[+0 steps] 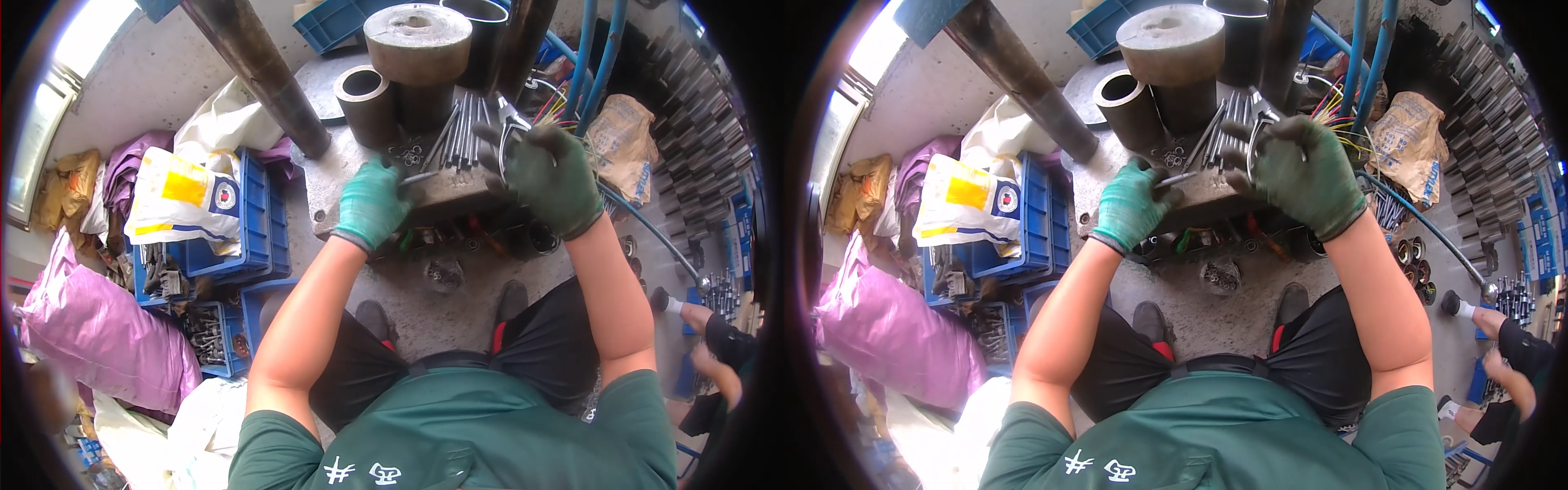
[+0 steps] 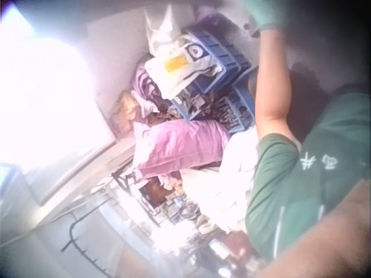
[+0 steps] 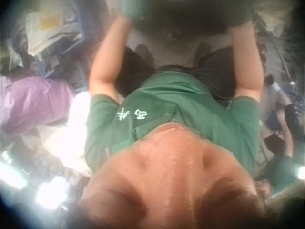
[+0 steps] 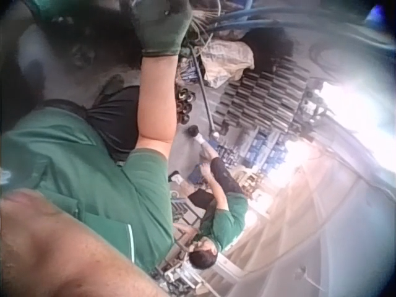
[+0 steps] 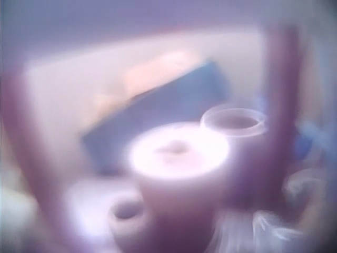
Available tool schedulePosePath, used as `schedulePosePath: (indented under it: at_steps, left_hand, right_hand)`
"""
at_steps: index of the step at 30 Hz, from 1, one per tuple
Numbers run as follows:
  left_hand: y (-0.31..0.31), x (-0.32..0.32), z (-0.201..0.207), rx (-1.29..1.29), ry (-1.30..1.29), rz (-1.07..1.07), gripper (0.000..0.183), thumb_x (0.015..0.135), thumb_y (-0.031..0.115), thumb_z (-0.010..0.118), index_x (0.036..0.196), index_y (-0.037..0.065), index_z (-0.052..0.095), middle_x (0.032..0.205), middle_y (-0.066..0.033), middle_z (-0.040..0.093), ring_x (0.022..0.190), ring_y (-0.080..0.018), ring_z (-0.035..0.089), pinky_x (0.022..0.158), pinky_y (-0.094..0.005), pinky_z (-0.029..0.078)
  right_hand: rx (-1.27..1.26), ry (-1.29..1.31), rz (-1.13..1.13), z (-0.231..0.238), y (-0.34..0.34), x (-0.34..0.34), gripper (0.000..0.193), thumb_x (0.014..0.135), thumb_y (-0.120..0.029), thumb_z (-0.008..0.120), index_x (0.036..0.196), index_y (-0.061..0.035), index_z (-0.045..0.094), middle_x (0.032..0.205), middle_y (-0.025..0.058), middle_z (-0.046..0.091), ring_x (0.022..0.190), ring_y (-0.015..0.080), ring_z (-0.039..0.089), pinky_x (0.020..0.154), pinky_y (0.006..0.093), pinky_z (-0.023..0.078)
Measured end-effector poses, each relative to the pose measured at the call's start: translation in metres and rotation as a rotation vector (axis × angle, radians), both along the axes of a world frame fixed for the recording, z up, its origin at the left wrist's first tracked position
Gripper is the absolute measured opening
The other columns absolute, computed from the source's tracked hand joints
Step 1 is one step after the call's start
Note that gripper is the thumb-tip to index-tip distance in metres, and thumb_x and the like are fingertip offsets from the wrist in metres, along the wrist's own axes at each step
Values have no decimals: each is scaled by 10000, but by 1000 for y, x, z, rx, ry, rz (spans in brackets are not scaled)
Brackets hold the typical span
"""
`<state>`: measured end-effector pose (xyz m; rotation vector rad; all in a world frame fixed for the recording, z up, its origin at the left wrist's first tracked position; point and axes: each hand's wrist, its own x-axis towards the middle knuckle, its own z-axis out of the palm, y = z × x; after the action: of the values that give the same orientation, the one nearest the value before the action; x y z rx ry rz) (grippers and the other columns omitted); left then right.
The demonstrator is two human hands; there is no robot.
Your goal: The person installs retaining rings onto metal shafts using pliers, working on the shafts one at a time and placing them on the workbench.
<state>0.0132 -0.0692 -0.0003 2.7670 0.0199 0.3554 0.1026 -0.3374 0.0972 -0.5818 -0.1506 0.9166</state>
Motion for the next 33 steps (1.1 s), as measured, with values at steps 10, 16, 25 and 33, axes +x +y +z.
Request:
schedulePosePath:
  at_steps: [10,16,25,33]
  left_hand:
    - [-9,-25,-19,-45,-110,-92,311,749,76,844,1049,89,761,1042,-152,664,925,-370,693,809,-450,585]
    - [19,8,-10,-317,12,162,229,986,147,699,1193,52,725,992,-225,749,899,-339,724,826,-409,566]
    - [31,11,13,-931,125,235,165,1010,142,660,1111,11,653,972,-109,757,723,-135,603,655,-286,506]
    - [15,-7,8,-1755,302,280,90,1011,160,654,1025,82,613,870,-28,609,660,-80,541,487,-180,388]
  right_hand:
    - [-545,-282,66,-25,3,-18,636,929,-139,602,1536,-48,434,1198,92,627,944,183,647,818,367,566]
    - [-861,-1030,-36,-52,7,-7,676,828,-53,682,1486,-17,533,1120,142,654,995,276,668,897,385,565]
    - [-1073,-1975,-295,-52,18,-9,713,686,-24,792,1383,-91,659,1232,139,697,1036,365,651,932,454,551]
    - [-905,-2092,-407,-55,28,-10,626,714,-22,791,1326,-128,719,1154,116,724,989,333,674,871,451,545]
